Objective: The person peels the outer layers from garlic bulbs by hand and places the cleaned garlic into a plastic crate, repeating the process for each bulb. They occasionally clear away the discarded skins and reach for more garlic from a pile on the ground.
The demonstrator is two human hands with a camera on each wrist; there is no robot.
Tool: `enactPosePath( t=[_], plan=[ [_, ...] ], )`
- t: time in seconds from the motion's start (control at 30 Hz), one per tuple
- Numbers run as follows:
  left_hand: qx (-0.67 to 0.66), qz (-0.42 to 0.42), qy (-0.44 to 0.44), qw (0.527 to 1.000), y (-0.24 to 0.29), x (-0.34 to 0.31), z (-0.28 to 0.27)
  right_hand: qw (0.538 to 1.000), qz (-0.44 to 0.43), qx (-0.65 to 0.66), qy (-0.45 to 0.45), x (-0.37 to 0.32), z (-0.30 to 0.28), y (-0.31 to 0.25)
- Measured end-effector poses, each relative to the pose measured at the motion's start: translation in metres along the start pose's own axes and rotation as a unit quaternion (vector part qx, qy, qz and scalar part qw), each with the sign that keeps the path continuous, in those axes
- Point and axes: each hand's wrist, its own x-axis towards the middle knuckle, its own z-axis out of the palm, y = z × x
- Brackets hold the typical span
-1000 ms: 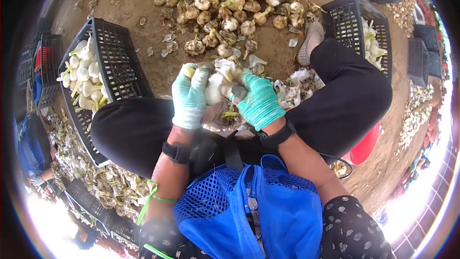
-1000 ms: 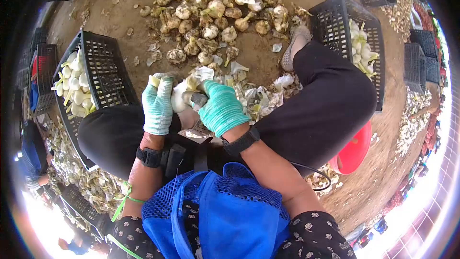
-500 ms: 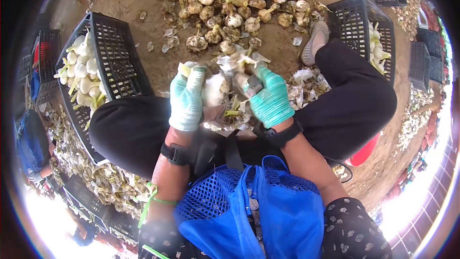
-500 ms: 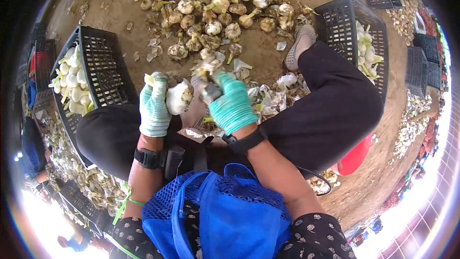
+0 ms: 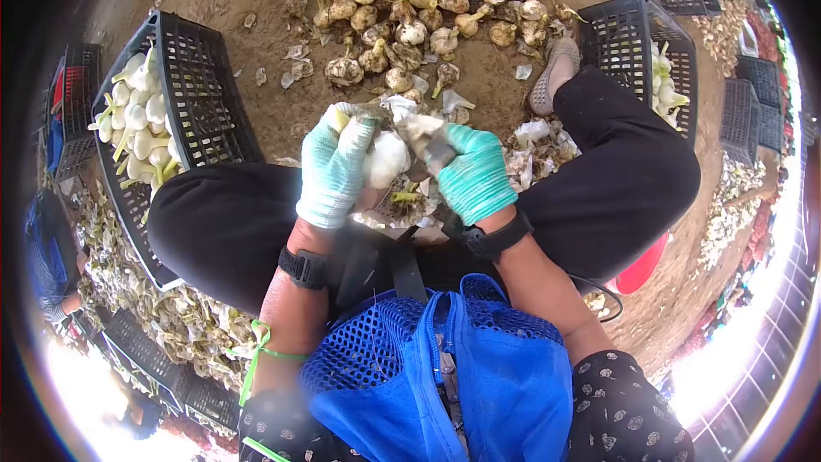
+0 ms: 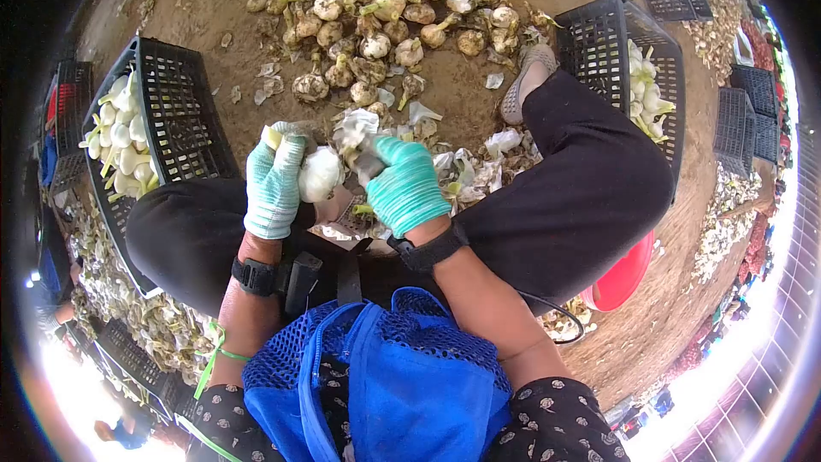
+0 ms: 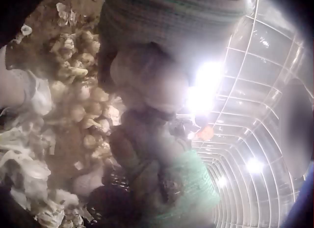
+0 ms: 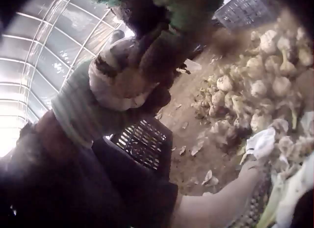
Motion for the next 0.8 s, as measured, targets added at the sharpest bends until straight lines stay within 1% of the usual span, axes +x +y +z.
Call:
enactPosePath(
  t=[0.03,0.07,0.1,0.13,0.17,0.2,0.23,0.3,0.37,0.43,0.47,0.5,0.53,0.57,0.6,0.63,0.67,0.7,0.77,0.8],
  plan=[
    [0.008,0.005,0.004,1.000,0.000,0.000,0.000,0.998,0.023,0.053,0.023,-0.001,-0.001,0.000],
    [0.008,0.006,0.004,1.000,0.001,-0.001,0.000,0.997,0.052,0.048,0.041,-0.003,-0.003,-0.005],
    [0.019,0.025,0.003,0.999,0.001,-0.001,0.000,0.997,0.051,0.048,0.043,-0.005,-0.004,-0.011],
    [0.029,0.044,0.002,0.999,0.002,-0.002,0.001,0.999,0.030,-0.013,0.017,-0.008,-0.007,-0.021],
    [0.029,0.045,-0.001,0.999,0.001,-0.003,0.002,0.997,0.011,-0.073,-0.008,-0.009,-0.007,-0.029],
    [0.009,0.051,-0.008,0.999,0.001,-0.004,0.004,0.998,-0.036,-0.048,0.007,-0.010,-0.002,-0.024],
    [-0.010,0.057,-0.014,0.998,0.001,-0.005,0.005,0.998,-0.036,-0.047,0.011,-0.010,-0.002,-0.024],
    [-0.001,0.076,-0.014,0.997,-0.003,-0.004,0.001,0.994,0.063,0.065,-0.064,-0.008,-0.002,-0.024],
    [0.007,0.097,-0.009,0.995,-0.006,-0.003,-0.006,0.992,0.056,0.088,-0.066,-0.008,-0.002,-0.020],
    [-0.116,0.013,-0.009,0.993,-0.008,-0.002,-0.011,0.999,0.027,-0.047,-0.002,-0.004,0.002,0.000],
    [-0.164,0.017,-0.022,0.986,-0.009,-0.002,-0.013,0.994,0.075,-0.079,0.005,0.001,0.006,0.022],
    [-0.241,0.024,-0.041,0.969,0.003,-0.005,-0.008,0.994,0.072,-0.078,0.009,0.001,0.005,0.025],
    [-0.381,-0.049,-0.035,0.922,0.007,-0.004,-0.009,0.997,0.049,-0.054,0.008,0.001,0.005,0.026],
    [-0.512,-0.121,-0.026,0.850,0.009,-0.004,-0.011,0.999,0.027,-0.030,0.005,-0.001,0.005,0.026],
    [-0.513,-0.117,-0.023,0.850,0.009,-0.005,-0.013,0.993,0.042,-0.114,-0.008,-0.003,0.002,0.008],
    [-0.534,-0.135,-0.046,0.833,0.007,-0.004,-0.016,0.993,0.037,-0.114,-0.011,-0.007,0.001,-0.005],
    [-0.554,-0.153,-0.070,0.815,0.005,-0.003,-0.018,0.990,-0.073,-0.118,0.036,-0.011,0.000,-0.015],
    [-0.555,-0.151,-0.069,0.815,-0.001,-0.001,-0.021,0.973,-0.179,-0.119,0.082,-0.014,-0.001,-0.024],
    [-0.555,-0.200,-0.087,0.803,-0.012,0.003,-0.027,0.923,-0.353,-0.136,0.072,-0.015,-0.003,-0.039],
    [-0.620,-0.231,-0.283,0.695,0.011,0.001,-0.023,0.926,-0.361,-0.111,0.022,-0.016,-0.006,-0.047]
  ],
)
